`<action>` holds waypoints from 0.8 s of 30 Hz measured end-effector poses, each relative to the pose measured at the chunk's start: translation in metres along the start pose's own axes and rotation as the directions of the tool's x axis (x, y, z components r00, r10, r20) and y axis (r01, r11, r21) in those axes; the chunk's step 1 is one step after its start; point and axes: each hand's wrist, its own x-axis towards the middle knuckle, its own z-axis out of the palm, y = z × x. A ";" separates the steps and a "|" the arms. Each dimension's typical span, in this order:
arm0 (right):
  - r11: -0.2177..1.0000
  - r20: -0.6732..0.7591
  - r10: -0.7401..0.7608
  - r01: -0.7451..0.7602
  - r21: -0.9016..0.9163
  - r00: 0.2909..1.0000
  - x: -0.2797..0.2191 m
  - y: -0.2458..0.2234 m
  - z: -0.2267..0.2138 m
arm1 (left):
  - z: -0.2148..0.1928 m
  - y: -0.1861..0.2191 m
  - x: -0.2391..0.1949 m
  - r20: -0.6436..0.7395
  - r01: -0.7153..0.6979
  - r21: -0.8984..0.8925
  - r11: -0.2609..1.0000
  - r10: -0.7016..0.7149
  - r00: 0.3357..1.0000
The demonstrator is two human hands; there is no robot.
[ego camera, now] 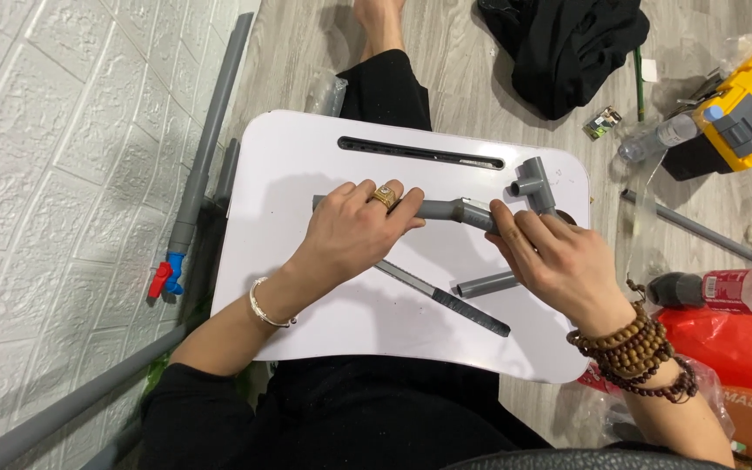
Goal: The person assembles gray PVC pipes by inserting smaller pieces into larger ones. They use a lighter to heat the ends of the pipes to facilitate insertion and then press the pieces together to form a connected structure.
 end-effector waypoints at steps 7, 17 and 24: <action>0.999 0.000 0.038 -0.038 -0.023 0.999 -0.005 -0.003 0.000 | 0.004 0.002 0.000 -0.050 0.012 0.038 0.999 -0.010 0.999; 0.971 0.101 0.030 -0.053 0.233 0.994 -0.010 0.012 -0.019 | -0.029 0.000 0.014 0.058 -0.001 -0.220 0.976 0.014 0.998; 0.997 0.145 -0.016 0.005 0.075 0.989 -0.014 0.010 -0.020 | -0.037 0.004 0.017 0.072 -0.024 -0.146 0.989 0.035 0.997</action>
